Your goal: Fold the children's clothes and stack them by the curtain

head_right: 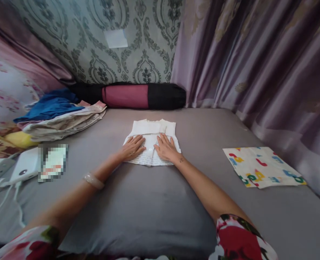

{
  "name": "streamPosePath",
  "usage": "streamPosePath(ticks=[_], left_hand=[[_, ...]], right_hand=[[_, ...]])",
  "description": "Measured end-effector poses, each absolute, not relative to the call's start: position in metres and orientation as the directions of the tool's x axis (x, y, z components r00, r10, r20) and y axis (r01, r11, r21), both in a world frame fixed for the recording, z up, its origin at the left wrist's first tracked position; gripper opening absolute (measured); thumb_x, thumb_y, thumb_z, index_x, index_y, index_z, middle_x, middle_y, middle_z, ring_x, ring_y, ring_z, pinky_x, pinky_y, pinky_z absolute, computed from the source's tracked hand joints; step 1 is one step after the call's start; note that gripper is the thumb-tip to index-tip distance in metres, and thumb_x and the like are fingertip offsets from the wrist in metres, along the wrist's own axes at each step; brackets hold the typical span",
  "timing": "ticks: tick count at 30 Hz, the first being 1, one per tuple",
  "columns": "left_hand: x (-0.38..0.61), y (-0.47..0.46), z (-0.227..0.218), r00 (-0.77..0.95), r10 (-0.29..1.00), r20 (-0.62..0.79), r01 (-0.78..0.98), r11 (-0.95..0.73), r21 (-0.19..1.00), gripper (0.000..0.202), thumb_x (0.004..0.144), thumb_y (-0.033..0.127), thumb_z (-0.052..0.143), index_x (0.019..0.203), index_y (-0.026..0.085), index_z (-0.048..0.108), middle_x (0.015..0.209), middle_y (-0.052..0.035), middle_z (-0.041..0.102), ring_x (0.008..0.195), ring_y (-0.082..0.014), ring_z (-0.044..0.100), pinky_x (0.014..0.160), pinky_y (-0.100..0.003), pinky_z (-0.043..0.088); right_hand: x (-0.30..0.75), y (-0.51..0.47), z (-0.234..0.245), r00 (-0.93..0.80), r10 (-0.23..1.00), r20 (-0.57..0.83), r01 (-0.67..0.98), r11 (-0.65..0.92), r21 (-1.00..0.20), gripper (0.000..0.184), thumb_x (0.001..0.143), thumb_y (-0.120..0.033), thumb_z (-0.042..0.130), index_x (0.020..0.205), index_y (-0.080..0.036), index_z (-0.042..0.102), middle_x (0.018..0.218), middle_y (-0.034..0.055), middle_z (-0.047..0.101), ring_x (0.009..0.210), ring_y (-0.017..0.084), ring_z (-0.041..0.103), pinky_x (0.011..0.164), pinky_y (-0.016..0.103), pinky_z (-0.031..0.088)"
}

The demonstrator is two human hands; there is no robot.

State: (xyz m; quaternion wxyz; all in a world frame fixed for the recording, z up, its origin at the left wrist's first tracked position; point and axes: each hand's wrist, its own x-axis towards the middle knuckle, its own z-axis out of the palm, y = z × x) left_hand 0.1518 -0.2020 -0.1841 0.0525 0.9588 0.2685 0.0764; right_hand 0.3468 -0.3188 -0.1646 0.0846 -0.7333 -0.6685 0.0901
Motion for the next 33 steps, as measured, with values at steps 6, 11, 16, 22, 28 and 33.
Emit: streamPosePath(ticks=[6,11,16,22,28,33], left_hand=[[0.132,-0.21,-0.184,0.816,0.574,0.072,0.558,-0.813,0.165,0.057,0.098,0.048,0.028,0.144,0.016,0.038,0.153,-0.014,0.033,0.144,-0.0258,0.025,0.118,-0.045,0.017],[0.106,-0.202,-0.188,0.807,0.579,0.115,0.553,-0.81,0.197,0.059,0.098,0.05,0.025,0.143,0.015,0.039,0.154,-0.0143,0.032,0.144,-0.0264,0.025,0.117,-0.043,0.02],[0.09,-0.205,-0.19,0.743,0.661,0.103,0.627,-0.742,0.238,0.063,0.096,0.051,0.025,0.145,0.012,0.035,0.155,-0.0166,0.028,0.144,-0.0282,0.025,0.117,-0.042,0.022],[0.076,-0.208,-0.192,0.664,0.74,0.108,0.692,-0.663,0.288,0.065,0.093,0.053,0.029,0.138,0.007,0.037,0.15,-0.0229,0.033,0.139,-0.0331,0.032,0.113,-0.047,0.028],[0.057,-0.211,-0.189,0.612,0.775,0.155,0.699,-0.623,0.352,0.047,0.088,0.053,0.037,0.11,0.013,0.05,0.129,-0.0202,0.051,0.119,-0.0301,0.05,0.101,-0.045,0.04],[0.048,-0.218,-0.184,0.562,0.815,0.141,0.718,-0.565,0.407,0.035,0.083,0.053,0.045,0.088,0.019,0.052,0.119,-0.0158,0.056,0.11,-0.0274,0.054,0.097,-0.042,0.042]], right_hand=[[0.347,-0.345,-0.167,0.058,0.998,-0.037,0.977,-0.064,-0.203,0.058,0.099,-0.041,0.025,0.15,-0.014,0.03,0.159,0.0136,0.018,0.147,0.027,0.012,0.117,0.049,0.008],[0.357,-0.364,-0.169,0.004,1.0,-0.003,0.983,-0.005,-0.185,0.057,0.099,-0.041,0.027,0.15,-0.014,0.033,0.158,0.0136,0.02,0.146,0.027,0.015,0.118,0.046,0.012],[0.362,-0.386,-0.171,-0.024,0.999,0.033,0.988,0.029,-0.152,0.055,0.099,-0.039,0.026,0.148,-0.015,0.037,0.157,0.0126,0.026,0.145,0.026,0.02,0.118,0.045,0.016],[0.375,-0.419,-0.173,-0.061,0.995,0.076,0.99,0.07,-0.125,0.054,0.1,-0.039,0.025,0.146,-0.014,0.04,0.154,0.0139,0.031,0.144,0.027,0.025,0.116,0.046,0.024],[0.396,-0.449,-0.174,-0.094,0.991,0.096,0.978,0.11,-0.18,0.049,0.099,-0.036,0.029,0.142,-0.018,0.045,0.152,0.0115,0.037,0.141,0.024,0.032,0.115,0.044,0.028],[0.404,-0.468,-0.167,-0.054,0.996,0.074,0.962,0.072,-0.264,0.047,0.098,-0.034,0.033,0.141,-0.019,0.047,0.151,0.0119,0.039,0.138,0.024,0.038,0.113,0.043,0.032]])
